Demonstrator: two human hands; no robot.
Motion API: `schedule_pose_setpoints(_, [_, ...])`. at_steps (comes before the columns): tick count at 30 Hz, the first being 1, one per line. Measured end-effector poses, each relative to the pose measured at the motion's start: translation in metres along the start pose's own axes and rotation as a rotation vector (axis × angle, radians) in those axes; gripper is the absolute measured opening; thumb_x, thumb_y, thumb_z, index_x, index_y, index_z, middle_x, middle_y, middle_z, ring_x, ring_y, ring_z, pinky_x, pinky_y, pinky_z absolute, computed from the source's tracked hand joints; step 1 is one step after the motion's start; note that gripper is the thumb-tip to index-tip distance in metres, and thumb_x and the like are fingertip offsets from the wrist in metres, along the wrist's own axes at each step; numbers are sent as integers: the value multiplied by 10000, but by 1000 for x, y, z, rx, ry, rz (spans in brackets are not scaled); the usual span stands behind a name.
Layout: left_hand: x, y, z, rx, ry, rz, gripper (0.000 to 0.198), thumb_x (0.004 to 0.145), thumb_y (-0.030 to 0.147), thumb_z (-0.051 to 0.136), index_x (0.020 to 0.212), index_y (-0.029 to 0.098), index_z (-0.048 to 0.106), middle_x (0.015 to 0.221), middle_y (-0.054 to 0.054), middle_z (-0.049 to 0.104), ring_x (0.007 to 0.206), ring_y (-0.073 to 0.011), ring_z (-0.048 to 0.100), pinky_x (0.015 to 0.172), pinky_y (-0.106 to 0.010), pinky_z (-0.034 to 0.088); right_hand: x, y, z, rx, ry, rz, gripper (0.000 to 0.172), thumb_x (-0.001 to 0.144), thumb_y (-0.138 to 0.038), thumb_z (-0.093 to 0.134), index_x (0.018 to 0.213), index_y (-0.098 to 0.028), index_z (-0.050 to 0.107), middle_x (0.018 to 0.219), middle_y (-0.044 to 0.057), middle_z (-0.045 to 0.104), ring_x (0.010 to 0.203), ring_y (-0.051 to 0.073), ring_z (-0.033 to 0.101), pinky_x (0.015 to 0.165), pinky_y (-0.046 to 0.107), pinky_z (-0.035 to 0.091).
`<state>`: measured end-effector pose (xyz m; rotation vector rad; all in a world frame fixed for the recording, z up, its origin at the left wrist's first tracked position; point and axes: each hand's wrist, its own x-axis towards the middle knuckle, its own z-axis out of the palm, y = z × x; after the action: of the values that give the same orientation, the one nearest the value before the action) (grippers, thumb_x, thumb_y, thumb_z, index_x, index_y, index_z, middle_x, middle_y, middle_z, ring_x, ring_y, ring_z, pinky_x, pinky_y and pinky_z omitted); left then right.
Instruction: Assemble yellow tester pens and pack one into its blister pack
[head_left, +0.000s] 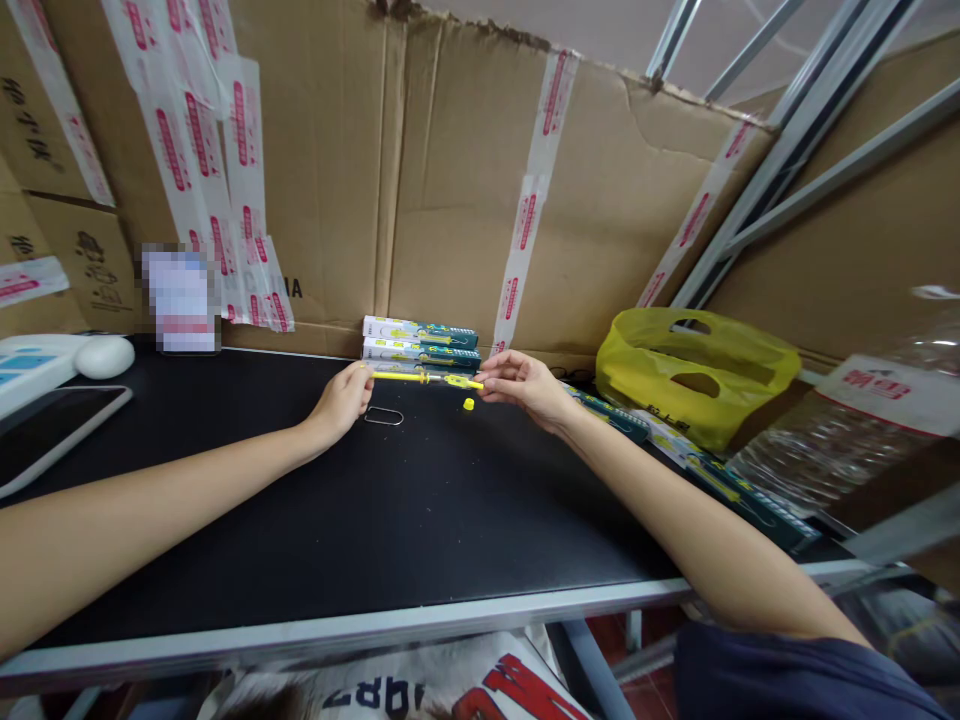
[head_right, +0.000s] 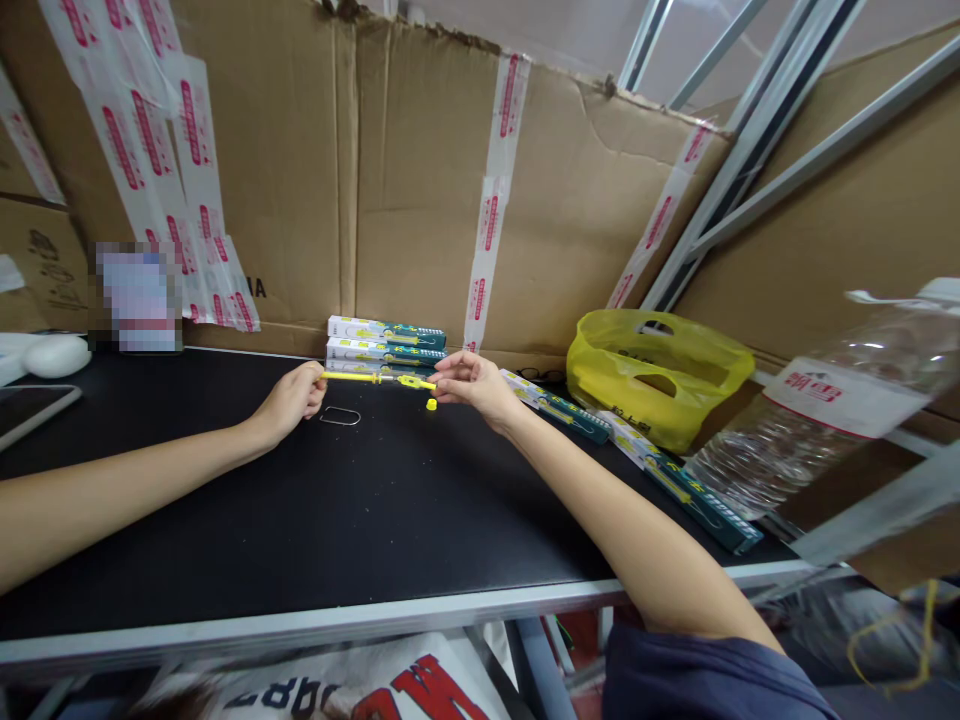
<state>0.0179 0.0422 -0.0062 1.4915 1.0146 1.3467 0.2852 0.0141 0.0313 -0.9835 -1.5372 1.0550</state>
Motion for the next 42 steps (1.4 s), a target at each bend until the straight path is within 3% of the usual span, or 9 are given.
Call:
schedule_pose_setpoints(18, [2,-7,-1,-27,16,34,166,779,291,396,641,203,367,454,96,278,355,-52,256,355,-169,231,-1,-5,4,41,130,-90,393,569,-309,809,845,-177,563,834,26,698,687,125,673,658,262,564])
schedule_pose_setpoints(42, [-4,-8,4,-75,-57,-19,158,782,275,399,645,202,372,444,100,270,338,-48,246,349,-169,227,-7,2,18,27,90,-98,342,607,-315,785,808,-172,548,816,6,635,685,124,679,632,245,562])
